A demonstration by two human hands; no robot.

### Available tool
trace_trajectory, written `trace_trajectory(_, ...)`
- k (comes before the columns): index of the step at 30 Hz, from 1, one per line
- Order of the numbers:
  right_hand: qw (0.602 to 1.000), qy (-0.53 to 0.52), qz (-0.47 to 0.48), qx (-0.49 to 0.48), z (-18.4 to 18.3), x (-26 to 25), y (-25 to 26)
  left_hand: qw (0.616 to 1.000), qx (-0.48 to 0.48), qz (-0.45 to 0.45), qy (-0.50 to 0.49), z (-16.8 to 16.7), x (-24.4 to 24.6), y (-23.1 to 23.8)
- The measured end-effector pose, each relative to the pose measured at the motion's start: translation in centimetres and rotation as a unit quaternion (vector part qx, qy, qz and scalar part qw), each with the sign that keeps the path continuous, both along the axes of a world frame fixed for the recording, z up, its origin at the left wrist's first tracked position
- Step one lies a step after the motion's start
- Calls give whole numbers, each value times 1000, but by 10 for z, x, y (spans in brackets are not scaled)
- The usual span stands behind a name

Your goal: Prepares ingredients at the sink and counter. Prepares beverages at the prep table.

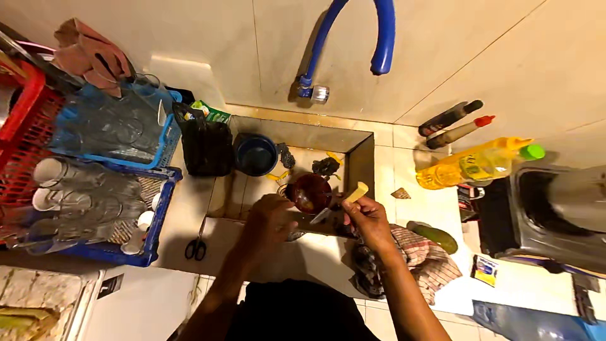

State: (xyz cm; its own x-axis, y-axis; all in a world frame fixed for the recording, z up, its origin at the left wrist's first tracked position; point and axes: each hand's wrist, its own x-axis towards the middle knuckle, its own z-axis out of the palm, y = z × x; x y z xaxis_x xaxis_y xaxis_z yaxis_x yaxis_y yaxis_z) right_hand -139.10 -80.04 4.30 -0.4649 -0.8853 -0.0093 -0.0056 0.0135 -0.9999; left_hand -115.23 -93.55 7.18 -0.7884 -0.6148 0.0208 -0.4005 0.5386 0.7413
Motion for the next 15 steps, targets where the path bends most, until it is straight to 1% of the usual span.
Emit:
trace_trajectory(3,999,-12,-9,-33,18,-4,-1,998,47,-46,-20,-5,-33,11)
trace_trajectory(5,998,-27,-25,-42,28,-4,2,991,114,-77,0,-12,-42,15)
trace_trajectory(7,997,-42,-43,-47,33,-5,7,973,198,-115,13,-18,-47,19)
trace_trajectory(8,996,-52,-51,-46,34,-5,10,967,221,-127,17,-21,-49,22)
trace_trajectory(10,994,-78,-62,-50,36,-7,15,965,226,-130,23,-24,-53,28)
trace_trajectory(12,993,-79,-63,-62,37,-10,19,970,207,-119,48,-24,-56,35)
trace_trajectory(14,998,-28,-26,-46,33,-18,27,976,183,-101,63,-22,-59,44)
trace_trajectory(15,1000,14,8,-18,30,-23,34,979,172,-90,64,-20,-60,48)
